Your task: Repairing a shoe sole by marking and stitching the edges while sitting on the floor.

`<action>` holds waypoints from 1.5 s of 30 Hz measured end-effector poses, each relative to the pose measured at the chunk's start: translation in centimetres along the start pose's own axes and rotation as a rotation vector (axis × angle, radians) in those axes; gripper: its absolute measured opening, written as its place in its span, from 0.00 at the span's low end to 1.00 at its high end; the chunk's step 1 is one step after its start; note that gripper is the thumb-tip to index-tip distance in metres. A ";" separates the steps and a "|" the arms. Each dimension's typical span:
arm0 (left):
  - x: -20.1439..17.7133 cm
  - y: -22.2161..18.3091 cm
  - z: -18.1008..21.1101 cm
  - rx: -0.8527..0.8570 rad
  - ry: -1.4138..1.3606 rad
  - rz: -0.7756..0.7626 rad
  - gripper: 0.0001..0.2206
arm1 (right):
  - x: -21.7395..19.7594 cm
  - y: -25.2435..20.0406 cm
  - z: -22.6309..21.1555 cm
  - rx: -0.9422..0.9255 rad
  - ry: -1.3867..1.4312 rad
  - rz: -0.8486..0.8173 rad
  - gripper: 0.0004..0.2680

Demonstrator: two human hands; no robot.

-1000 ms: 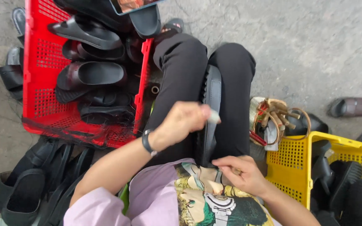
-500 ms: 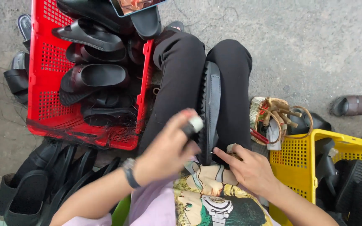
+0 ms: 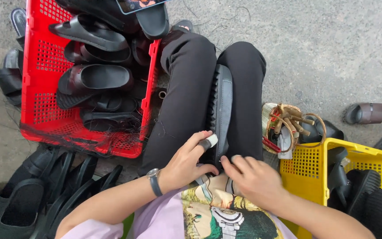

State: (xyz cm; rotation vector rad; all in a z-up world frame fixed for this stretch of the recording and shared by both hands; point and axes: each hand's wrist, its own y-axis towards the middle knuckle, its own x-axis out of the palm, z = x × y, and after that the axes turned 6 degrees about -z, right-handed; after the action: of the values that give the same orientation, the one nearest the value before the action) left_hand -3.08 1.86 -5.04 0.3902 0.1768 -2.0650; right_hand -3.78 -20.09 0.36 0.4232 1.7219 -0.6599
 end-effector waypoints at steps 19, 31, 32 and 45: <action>-1.1 -0.8 1.7 -0.497 -0.596 -0.116 0.04 | 4.7 -1.0 -1.7 0.229 0.411 0.394 0.09; -0.6 0.1 3.8 -0.225 0.030 -0.170 0.12 | 0.1 -1.7 0.0 0.075 -0.074 0.012 0.23; 0.4 0.3 3.3 -0.095 0.179 -0.061 0.13 | 0.0 -1.8 0.1 0.071 -0.104 0.009 0.20; -0.3 -0.6 2.6 0.507 0.427 -0.099 0.09 | 1.1 -2.5 0.9 0.133 0.131 0.041 0.11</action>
State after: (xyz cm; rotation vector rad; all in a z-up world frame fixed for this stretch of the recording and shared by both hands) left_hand -3.95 1.69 -2.51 1.1535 -0.0822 -2.0849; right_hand -4.88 -22.62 -0.30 0.6047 1.7938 -0.7326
